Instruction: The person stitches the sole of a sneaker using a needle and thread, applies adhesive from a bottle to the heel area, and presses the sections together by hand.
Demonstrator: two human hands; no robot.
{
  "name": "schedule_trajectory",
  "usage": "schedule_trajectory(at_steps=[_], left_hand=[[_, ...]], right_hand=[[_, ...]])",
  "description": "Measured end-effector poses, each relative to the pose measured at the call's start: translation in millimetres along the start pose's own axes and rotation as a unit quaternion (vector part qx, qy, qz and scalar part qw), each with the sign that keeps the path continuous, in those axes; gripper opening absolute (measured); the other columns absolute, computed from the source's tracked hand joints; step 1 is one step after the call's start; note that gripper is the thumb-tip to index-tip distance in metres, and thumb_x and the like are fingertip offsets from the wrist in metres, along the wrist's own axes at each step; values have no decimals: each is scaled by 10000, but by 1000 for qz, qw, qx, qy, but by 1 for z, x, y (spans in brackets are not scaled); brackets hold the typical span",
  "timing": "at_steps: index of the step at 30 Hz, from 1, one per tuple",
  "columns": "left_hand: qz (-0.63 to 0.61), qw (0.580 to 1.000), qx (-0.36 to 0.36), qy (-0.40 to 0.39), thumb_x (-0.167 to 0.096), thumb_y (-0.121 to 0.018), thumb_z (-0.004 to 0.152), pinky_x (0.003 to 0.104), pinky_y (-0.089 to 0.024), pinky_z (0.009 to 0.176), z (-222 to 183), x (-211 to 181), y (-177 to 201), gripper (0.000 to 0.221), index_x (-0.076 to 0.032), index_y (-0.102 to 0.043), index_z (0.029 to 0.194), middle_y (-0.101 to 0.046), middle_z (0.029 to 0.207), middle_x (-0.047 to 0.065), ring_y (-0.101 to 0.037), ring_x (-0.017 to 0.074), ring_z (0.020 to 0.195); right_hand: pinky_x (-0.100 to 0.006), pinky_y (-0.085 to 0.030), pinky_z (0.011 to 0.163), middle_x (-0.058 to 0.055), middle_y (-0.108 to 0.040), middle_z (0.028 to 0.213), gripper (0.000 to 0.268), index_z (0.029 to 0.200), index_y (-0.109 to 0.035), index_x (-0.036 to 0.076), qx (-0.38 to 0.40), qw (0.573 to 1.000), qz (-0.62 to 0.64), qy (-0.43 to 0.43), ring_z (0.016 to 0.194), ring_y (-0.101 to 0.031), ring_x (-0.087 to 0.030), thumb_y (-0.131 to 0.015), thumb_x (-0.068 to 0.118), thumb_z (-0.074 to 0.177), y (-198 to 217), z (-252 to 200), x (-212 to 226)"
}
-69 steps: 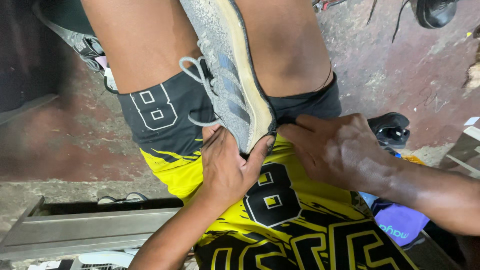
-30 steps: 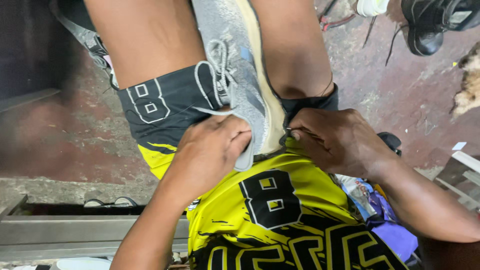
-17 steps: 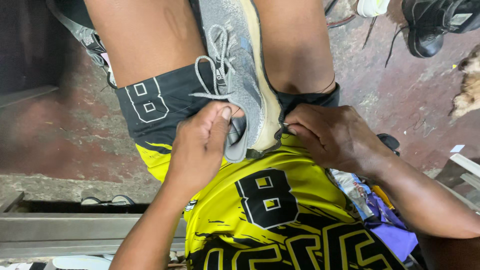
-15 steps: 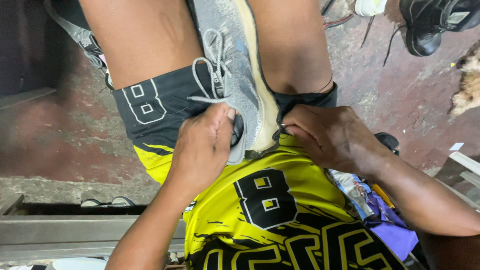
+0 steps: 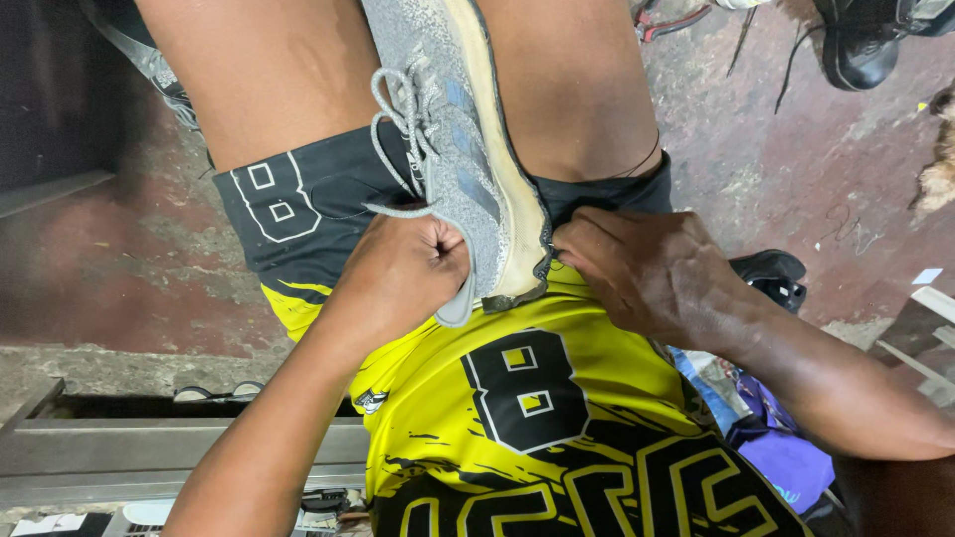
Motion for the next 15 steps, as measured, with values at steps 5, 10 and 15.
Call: schedule_trajectory(at_steps=[5, 10, 15], left_hand=[[11, 1000, 9, 22, -73, -625, 734, 400, -499, 559, 3, 1, -3, 82, -16, -662, 689, -651, 613, 165, -656, 285, 524], [59, 993, -56, -80, -114, -699, 802, 506, -475, 641, -5, -33, 3, 131, 0, -659, 851, -670, 779, 214, -636, 445, 756], [56, 995, -40, -75, -98, -667, 797, 520, -482, 671, -2, -29, 3, 97, -10, -648, 832, -662, 798, 227, -642, 451, 784]], right_hand=[[-417, -478, 490, -87, -608, 826, 82, 971, -605, 65, -2, 1000, -13, 8, 631, -632, -299, -642, 111, 914, 3, 3, 5], [-443, -510, 636, -102, -594, 819, 129, 904, -528, 60, 2, 996, -63, -56, 762, -650, -317, -630, 70, 825, 0, -1, 11], [-452, -502, 679, -110, -614, 838, 242, 931, -532, 52, 41, 995, -60, -71, 810, -638, -332, -699, 197, 835, -11, -2, 4]])
Point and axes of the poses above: each hand's wrist, its own z-axis towards the middle knuckle, its own y-axis out of the back of the hand, x = y × z, the point moved 10 cm from there along z, towards the middle knuckle
